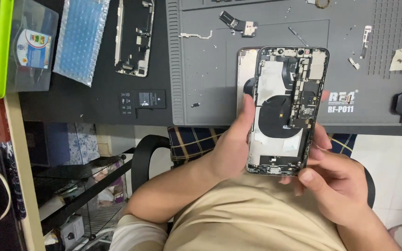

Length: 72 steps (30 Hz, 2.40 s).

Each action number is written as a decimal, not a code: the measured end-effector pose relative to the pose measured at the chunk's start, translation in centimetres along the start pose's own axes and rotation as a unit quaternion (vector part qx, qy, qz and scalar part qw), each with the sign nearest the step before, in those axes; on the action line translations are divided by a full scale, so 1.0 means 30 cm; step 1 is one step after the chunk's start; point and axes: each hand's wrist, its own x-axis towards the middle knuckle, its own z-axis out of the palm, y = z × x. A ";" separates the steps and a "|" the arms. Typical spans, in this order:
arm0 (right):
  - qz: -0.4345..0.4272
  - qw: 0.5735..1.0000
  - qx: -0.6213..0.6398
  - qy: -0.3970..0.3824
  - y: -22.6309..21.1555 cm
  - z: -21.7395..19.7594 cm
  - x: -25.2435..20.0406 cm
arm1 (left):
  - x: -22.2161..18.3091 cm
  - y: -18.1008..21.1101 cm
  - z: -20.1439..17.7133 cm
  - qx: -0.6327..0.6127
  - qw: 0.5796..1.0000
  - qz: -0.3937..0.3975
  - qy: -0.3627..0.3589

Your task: Inspecting a phone chassis and preparing a replacement back cover by removing protective film and checking the fit.

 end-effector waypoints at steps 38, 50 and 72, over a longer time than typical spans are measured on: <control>-0.198 0.969 -0.144 0.008 0.037 0.014 -0.033 | -0.092 0.073 0.065 0.507 0.856 0.076 0.073; -0.232 0.933 -0.274 0.016 -0.170 0.129 0.029 | -0.055 0.053 -0.020 -0.108 0.978 -0.036 -0.174; 0.103 0.659 -0.665 0.335 0.051 -0.596 0.276 | -0.164 0.221 0.086 0.210 0.958 0.190 -0.042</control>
